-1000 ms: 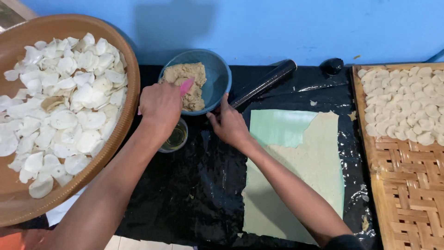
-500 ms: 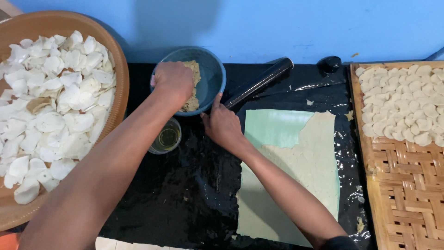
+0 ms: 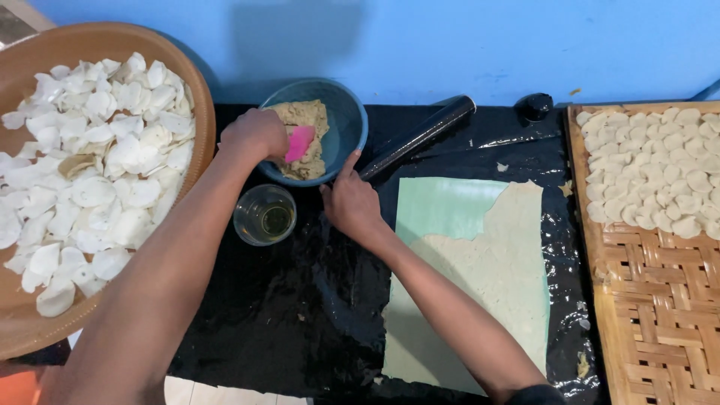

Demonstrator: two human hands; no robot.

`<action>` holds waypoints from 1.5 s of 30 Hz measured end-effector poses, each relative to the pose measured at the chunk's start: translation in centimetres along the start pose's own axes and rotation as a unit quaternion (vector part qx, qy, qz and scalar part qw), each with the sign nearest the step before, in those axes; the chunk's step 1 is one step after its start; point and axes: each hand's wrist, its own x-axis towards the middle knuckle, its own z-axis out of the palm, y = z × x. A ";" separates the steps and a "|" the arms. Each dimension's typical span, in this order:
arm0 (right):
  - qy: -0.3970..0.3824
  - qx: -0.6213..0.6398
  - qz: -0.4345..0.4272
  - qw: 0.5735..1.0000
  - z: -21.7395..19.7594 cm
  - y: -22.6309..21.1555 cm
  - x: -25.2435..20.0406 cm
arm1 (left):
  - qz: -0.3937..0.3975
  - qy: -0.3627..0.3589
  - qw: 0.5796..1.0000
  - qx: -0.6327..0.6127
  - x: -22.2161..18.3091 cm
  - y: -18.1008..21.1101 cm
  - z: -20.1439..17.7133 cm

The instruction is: Rolling out small pieces of dough into flat discs and placing them on a drying rack.

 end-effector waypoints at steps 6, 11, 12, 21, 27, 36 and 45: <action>-0.025 0.007 0.022 0.999 -0.6 -0.5 0.1 | 0.026 0.013 0.999 -0.043 5.4 -3.6 4.3; -0.032 -0.002 0.020 0.999 -0.6 -0.1 0.1 | 0.062 -0.012 0.998 -0.005 4.6 -3.2 3.6; -0.037 -0.007 0.018 0.999 -0.7 -0.1 0.0 | 0.042 -0.036 0.998 -0.019 3.0 -2.6 2.5; -0.007 -0.009 -0.008 1.000 -0.6 0.7 0.0 | 0.034 0.078 0.984 0.159 -3.1 3.2 -2.5; 0.003 -0.010 -0.004 1.000 -0.6 0.3 0.1 | 0.037 0.024 0.988 0.147 -0.8 1.7 -2.6; 0.006 0.005 0.004 1.000 -0.8 -0.2 0.2 | 0.045 0.005 0.996 0.080 2.4 0.6 1.7; 0.005 -0.001 0.005 1.000 -0.1 0.1 0.5 | 0.008 -0.043 0.999 -0.031 1.3 0.9 3.0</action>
